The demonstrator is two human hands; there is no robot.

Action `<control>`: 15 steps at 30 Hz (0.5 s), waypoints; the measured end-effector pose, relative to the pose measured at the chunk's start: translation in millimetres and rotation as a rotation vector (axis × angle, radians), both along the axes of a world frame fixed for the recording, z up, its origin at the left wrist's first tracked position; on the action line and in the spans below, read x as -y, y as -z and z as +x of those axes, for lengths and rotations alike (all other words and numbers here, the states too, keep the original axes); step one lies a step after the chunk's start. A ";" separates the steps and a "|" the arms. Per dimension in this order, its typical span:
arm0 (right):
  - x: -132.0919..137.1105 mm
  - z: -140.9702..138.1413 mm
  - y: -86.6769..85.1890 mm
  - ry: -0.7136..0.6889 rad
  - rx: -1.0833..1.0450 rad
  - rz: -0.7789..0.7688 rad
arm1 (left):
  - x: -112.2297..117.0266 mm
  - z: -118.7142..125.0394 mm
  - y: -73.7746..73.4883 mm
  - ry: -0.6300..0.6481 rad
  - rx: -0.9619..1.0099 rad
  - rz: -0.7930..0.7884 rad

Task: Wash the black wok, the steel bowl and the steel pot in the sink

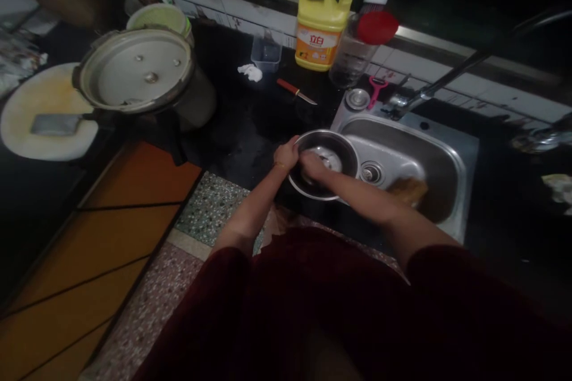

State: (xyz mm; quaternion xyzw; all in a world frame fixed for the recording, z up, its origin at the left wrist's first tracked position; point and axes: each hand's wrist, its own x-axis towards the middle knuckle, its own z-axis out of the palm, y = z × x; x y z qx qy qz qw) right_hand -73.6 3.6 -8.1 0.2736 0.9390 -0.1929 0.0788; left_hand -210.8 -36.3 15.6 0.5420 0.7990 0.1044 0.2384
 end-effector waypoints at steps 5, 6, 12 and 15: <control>-30.6 -9.1 3.6 0.407 -0.016 0.112 | -2.1 -5.5 2.2 0.022 -0.007 0.007; -30.2 -9.6 4.3 0.445 -0.004 0.119 | -3.8 -6.2 2.5 0.036 -0.001 0.009; 10.9 -2.9 2.7 0.063 0.047 -0.050 | -15.4 -11.7 -1.4 0.124 0.008 0.000; 21.8 33.0 -3.5 -0.218 0.080 -0.215 | -21.5 -12.9 -3.1 0.201 0.011 0.005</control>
